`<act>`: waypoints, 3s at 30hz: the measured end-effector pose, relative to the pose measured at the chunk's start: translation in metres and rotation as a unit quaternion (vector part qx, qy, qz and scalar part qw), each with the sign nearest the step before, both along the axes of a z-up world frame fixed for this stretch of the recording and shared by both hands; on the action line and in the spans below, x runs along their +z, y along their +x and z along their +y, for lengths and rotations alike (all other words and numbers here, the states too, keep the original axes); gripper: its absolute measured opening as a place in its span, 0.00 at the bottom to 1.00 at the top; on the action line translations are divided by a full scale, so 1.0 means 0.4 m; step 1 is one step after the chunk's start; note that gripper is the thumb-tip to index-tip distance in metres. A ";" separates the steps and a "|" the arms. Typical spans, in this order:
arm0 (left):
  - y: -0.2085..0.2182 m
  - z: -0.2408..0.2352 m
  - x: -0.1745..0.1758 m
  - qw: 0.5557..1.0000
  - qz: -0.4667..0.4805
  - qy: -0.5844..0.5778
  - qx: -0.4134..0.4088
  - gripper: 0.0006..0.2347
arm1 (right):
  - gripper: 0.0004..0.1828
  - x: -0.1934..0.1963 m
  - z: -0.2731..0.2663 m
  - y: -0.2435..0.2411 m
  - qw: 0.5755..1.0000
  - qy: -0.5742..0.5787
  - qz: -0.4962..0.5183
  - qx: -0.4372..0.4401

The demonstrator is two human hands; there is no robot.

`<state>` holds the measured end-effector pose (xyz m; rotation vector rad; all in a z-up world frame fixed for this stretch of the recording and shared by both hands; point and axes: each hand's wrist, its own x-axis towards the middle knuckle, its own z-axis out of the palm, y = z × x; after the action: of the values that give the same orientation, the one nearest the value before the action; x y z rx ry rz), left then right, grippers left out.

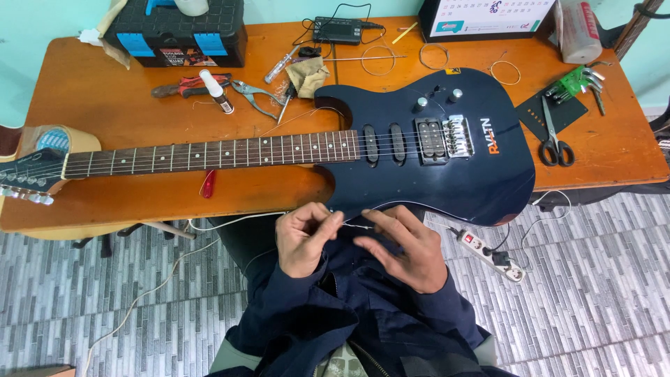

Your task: The person repairs a broken guitar string by hand, twisting and joining the ends, then uses pliers to secure the connection. The guitar remains on the workbench throughout.

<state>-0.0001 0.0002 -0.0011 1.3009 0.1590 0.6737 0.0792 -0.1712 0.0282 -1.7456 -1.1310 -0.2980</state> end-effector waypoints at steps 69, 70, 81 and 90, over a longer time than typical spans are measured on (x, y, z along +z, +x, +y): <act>-0.005 0.015 0.100 0.932 -0.150 0.298 -0.142 0.09 | 0.06 0.010 -0.042 0.018 0.940 0.037 0.280 0.191; 0.001 0.010 0.090 0.932 -0.151 0.298 -0.142 0.09 | 0.06 0.017 -0.038 0.010 0.941 0.037 0.278 0.190; 0.020 -0.021 0.030 0.994 -0.079 -0.028 -0.066 0.13 | 0.04 0.026 0.027 -0.014 0.984 0.092 0.141 0.054; -0.006 0.060 -0.016 0.998 -0.022 0.022 -0.059 0.04 | 0.09 -0.053 -0.049 0.046 0.745 0.518 0.400 -0.129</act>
<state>-0.0027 0.0243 -0.0075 1.3252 0.0320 0.6071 0.0975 -0.1909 0.0071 -0.7998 0.0163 -0.2252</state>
